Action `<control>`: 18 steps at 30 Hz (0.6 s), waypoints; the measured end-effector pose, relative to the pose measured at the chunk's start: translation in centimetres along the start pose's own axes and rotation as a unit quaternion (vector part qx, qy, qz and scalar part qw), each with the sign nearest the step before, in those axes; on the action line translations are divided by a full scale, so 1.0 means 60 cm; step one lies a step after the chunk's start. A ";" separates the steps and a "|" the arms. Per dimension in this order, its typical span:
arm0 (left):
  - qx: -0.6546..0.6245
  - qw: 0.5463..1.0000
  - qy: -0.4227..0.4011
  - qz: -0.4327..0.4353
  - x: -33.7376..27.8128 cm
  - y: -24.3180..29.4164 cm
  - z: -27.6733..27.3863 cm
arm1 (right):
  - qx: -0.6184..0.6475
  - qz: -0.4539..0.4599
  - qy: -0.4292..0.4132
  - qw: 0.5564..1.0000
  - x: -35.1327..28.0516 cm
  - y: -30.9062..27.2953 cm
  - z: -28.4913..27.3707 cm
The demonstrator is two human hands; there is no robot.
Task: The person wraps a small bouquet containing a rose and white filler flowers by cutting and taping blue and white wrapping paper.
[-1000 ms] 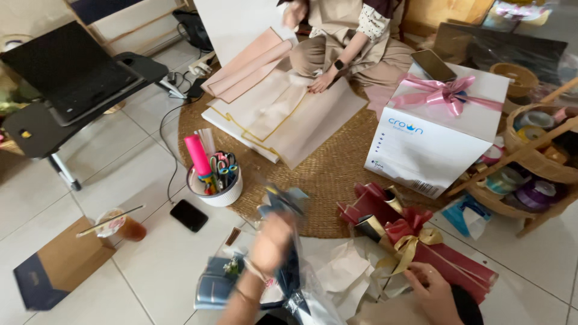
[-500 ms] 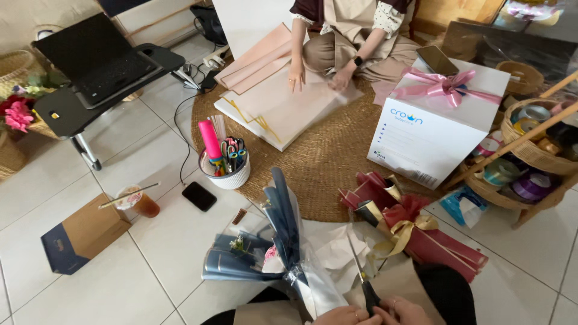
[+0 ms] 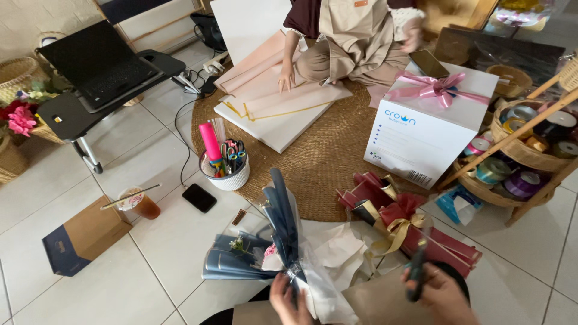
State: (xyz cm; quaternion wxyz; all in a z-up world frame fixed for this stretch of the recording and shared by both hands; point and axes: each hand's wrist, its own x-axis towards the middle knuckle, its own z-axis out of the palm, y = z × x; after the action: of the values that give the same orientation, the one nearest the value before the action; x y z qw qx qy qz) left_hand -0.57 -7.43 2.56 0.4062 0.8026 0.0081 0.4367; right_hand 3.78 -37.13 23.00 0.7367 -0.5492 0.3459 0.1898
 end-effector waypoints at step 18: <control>-0.133 0.655 -0.117 -0.735 0.048 -0.084 0.046 | 0.030 -0.278 0.019 0.960 -0.013 -0.012 -0.085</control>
State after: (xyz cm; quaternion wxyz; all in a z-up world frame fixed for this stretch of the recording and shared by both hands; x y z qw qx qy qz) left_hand 4.91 -4.79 0.45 0.6949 0.5165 0.4892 -0.1053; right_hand 2.21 -42.11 23.23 0.7698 -0.6048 0.1991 -0.0437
